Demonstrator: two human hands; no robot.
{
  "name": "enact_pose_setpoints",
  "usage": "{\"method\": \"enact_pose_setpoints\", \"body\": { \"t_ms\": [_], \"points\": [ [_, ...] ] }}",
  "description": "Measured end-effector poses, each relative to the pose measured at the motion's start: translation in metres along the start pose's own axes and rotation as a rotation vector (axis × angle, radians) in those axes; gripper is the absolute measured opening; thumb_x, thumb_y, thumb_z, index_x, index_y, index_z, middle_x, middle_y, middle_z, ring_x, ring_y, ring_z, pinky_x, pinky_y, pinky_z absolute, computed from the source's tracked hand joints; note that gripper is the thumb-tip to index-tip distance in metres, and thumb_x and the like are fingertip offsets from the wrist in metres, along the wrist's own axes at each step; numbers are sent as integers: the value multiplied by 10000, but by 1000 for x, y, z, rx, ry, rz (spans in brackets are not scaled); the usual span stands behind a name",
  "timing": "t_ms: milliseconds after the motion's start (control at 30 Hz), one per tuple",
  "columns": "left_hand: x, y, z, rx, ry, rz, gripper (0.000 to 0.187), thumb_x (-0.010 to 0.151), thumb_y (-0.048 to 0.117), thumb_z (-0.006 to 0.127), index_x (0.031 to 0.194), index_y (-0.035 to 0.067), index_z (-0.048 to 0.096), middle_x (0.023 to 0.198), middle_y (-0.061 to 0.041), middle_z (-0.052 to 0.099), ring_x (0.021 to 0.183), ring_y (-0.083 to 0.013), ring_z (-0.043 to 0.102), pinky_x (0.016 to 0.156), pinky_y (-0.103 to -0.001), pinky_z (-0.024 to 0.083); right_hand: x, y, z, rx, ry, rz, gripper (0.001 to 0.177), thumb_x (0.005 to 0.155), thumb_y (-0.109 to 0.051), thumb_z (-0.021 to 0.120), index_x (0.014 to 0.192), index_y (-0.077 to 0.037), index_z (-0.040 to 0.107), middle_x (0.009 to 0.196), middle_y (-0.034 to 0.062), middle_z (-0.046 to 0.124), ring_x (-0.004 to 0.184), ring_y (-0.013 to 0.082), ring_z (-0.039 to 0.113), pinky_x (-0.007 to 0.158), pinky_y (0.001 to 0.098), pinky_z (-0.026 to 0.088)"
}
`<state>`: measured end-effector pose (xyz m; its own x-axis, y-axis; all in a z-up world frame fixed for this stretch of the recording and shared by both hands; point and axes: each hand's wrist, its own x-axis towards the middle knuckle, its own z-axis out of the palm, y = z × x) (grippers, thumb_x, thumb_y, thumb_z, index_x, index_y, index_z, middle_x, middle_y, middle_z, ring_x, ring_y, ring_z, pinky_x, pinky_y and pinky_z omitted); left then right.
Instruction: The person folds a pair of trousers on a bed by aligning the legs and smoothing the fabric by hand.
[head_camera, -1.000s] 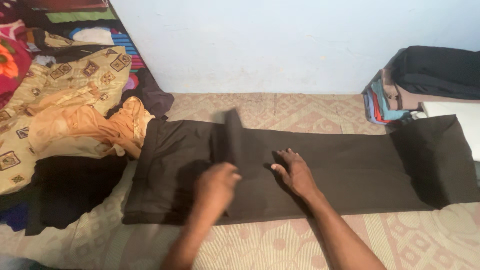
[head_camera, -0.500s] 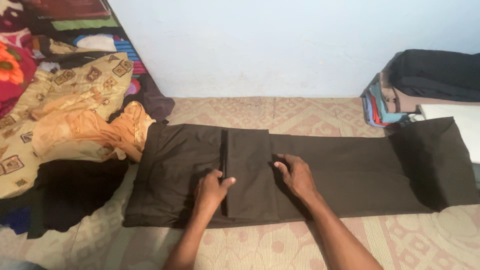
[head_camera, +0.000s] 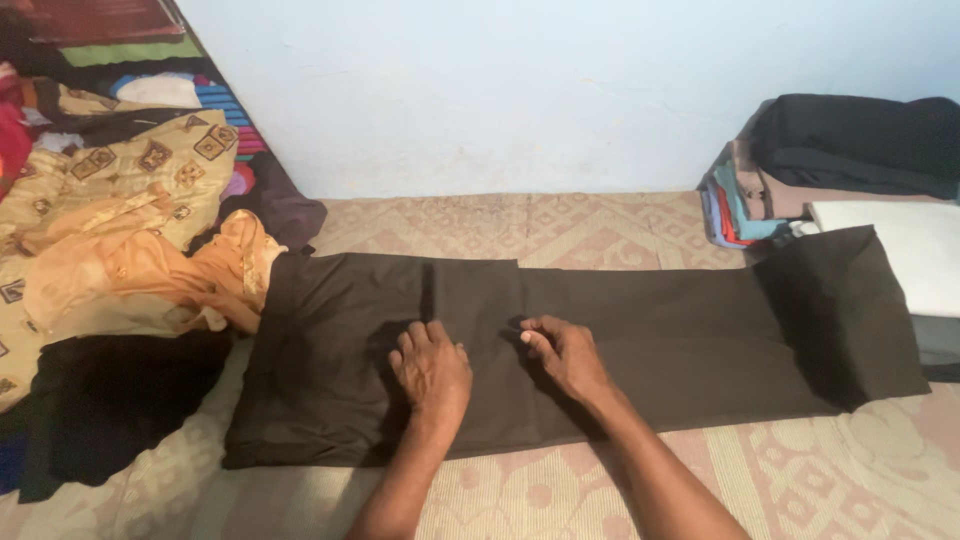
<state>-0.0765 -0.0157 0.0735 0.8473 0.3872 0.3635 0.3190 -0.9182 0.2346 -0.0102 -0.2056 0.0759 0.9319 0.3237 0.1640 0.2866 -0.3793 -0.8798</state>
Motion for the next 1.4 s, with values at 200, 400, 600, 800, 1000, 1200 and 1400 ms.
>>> {"method": "enact_pose_setpoints", "body": {
  "t_ms": [200, 400, 600, 800, 1000, 1200, 1400],
  "points": [
    [6, -3, 9, -47, -206, -153, 507, 855, 302, 791, 1187, -16, 577, 1155, -230, 606, 1040, -388, 655, 845, -505, 534, 1, -1, -7, -53, 5, 20, 304, 944, -267, 689, 1136, -39, 749, 774, 127, 762, 655, 161, 698, 652, 326, 552],
    [7, 8, 16, -495, -30, 64, 447, 810, 21, 755, 1225, 16, 588, 984, -237, 701, 912, -418, 703, 757, -475, 550, 6, -1, -15, 79, -51, 154, 363, 977, -335, 645, 1107, -15, 756, 771, 109, 757, 649, 177, 680, 633, 329, 553],
    [-8, 84, 17, -1086, -469, 257, 301, 940, 5, 623, 1233, 73, 602, 988, -119, 747, 878, -220, 807, 765, -311, 642, 22, 44, -46, 614, -86, 518, 381, 966, -399, 587, 1119, -57, 652, 918, 83, 747, 770, 173, 724, 664, 349, 598],
    [5, 64, 7, -967, -426, 372, 145, 904, 41, 696, 1047, 62, 714, 913, -105, 799, 851, -206, 796, 758, -329, 619, 30, 96, -65, 288, 41, 402, 380, 812, -209, 813, 1077, 44, 709, 920, 165, 766, 811, 246, 715, 727, 386, 576],
    [37, -25, 17, -433, 97, 68, 148, 900, 149, 733, 1032, 83, 721, 999, -150, 767, 945, -357, 732, 800, -461, 559, 29, 96, -80, -298, 183, 333, 484, 752, -198, 859, 1174, -19, 702, 1071, 197, 764, 1051, 347, 730, 927, 432, 555],
    [33, -37, 36, -257, -134, -224, 431, 848, 361, 812, 1125, 52, 698, 1058, -215, 724, 997, -435, 691, 847, -520, 538, 17, 68, -78, -578, 297, 344, 505, 811, -282, 842, 1230, -57, 672, 1121, 204, 737, 1074, 392, 685, 899, 494, 538],
    [28, -22, 45, -658, -131, -51, 542, 781, 293, 841, 1243, 62, 678, 1035, -221, 739, 959, -354, 738, 823, -420, 583, 7, 27, -29, 79, -8, 244, 516, 873, -354, 714, 1293, -60, 658, 1035, 131, 795, 861, 277, 768, 736, 371, 609]
  ]
}}
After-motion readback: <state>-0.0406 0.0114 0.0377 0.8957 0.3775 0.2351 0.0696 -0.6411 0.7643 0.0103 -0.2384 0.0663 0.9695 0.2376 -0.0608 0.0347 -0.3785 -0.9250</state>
